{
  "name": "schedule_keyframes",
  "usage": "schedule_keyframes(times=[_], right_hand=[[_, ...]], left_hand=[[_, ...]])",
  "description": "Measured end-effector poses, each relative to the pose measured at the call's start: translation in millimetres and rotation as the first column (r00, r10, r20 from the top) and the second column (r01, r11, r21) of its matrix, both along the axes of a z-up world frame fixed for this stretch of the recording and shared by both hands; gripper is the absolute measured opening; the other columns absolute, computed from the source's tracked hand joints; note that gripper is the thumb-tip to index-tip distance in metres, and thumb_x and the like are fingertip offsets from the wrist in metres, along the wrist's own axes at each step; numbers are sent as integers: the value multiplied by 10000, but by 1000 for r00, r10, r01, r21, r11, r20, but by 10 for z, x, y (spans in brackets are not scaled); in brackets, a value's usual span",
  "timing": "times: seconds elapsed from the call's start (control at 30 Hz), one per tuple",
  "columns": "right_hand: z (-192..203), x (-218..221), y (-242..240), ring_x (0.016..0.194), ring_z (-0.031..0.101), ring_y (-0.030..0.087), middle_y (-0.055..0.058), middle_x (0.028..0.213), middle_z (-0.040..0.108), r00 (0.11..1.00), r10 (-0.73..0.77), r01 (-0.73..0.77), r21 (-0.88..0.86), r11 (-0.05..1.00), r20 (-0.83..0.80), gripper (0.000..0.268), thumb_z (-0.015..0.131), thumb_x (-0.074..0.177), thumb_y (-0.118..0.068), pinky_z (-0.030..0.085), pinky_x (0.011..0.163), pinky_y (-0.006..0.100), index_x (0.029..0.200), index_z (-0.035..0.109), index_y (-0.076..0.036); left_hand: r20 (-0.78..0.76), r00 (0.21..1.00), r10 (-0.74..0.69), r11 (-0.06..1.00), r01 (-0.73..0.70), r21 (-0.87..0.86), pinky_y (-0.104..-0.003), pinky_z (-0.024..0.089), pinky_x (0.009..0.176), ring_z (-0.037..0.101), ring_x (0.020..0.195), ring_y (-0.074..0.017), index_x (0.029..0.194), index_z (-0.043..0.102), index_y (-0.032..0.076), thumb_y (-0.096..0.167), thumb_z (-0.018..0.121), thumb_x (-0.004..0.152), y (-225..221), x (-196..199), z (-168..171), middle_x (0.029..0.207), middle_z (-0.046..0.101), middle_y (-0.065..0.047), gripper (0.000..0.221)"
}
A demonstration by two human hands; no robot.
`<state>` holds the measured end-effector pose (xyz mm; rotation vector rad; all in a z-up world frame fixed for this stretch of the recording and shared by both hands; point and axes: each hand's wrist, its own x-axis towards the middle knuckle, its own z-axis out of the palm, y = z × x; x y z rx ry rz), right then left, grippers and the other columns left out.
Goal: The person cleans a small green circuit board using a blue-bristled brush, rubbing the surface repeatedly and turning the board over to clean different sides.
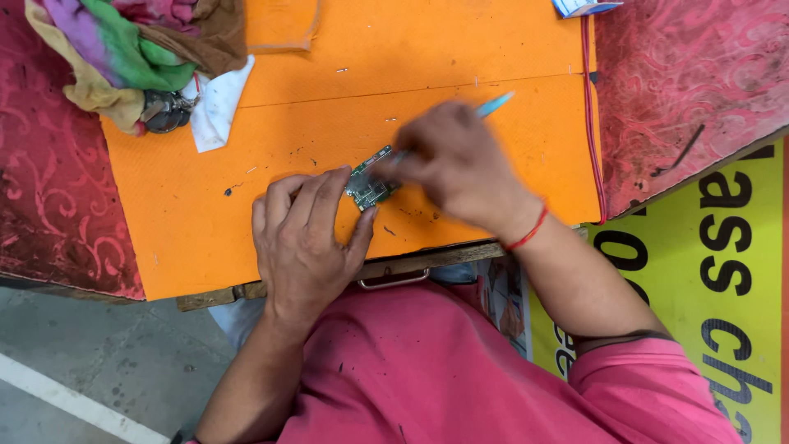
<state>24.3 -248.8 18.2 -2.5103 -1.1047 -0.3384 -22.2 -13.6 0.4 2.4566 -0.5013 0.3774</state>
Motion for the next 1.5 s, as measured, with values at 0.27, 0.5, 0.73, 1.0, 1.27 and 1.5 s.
schedule_keyframes(times=[0.27, 0.5, 0.73, 1.0, 1.27, 1.5], right_hand=[[25, -84, -102, 1017, 592, 235, 12, 1066, 636, 993, -81, 89, -78, 993, 89, 352, 680, 900, -71, 427, 927, 418, 1174, 792, -261], [46, -236, -136, 987, 582, 234, 3, 1053, 637, 997, -38, 46, -120, 992, 68, 453, 665, 808, -52, 447, 966, 441, 1191, 782, -264], [6, -280, -190, 996, 574, 237, 14, 1044, 617, 994, -106, 106, -60, 993, 7, 432, 677, 883, -15, 441, 982, 454, 1229, 767, -257], [9, -301, -154, 1011, 582, 276, 50, 1080, 639, 994, -105, 108, -94, 990, 39, 463, 685, 818, -24, 438, 883, 435, 1228, 754, -226], [-23, -357, 30, 966, 582, 270, 40, 1040, 630, 960, -279, 279, -40, 960, 0, 503, 683, 831, 32, 461, 827, 405, 1252, 766, -230], [20, -463, 110, 949, 579, 271, 50, 1053, 641, 962, -269, 271, -61, 961, 43, 508, 692, 794, 41, 474, 828, 414, 1235, 766, -201]], left_hand=[[6, 1000, -19, 1000, 19, 4, -432, 433, 918, 597, 1103, -264, 1282, 670, 69, 271, 842, 837, 0, 12, -4, 1184, 720, -55, 518], [2, 1000, -19, 1000, 19, 2, -429, 435, 919, 598, 1105, -262, 1278, 674, 71, 273, 838, 841, 16, 0, 8, 1182, 725, -48, 509], [1, 1000, -31, 999, 31, -14, -430, 426, 892, 603, 1081, -272, 1270, 675, 77, 271, 849, 842, 31, -9, -12, 1154, 722, -56, 501], [4, 999, -46, 998, 46, -39, -428, 423, 893, 602, 1064, -277, 1283, 663, 70, 255, 845, 870, 47, -1, -2, 1166, 727, -63, 488], [2, 999, -42, 998, 42, -50, -425, 426, 885, 605, 1063, -260, 1266, 663, 67, 254, 849, 855, 52, -15, -3, 1129, 723, -48, 488], [11, 999, -39, 997, 40, -64, -417, 424, 884, 604, 1068, -256, 1285, 662, 64, 246, 847, 860, 63, -5, -12, 1143, 722, -45, 498]])
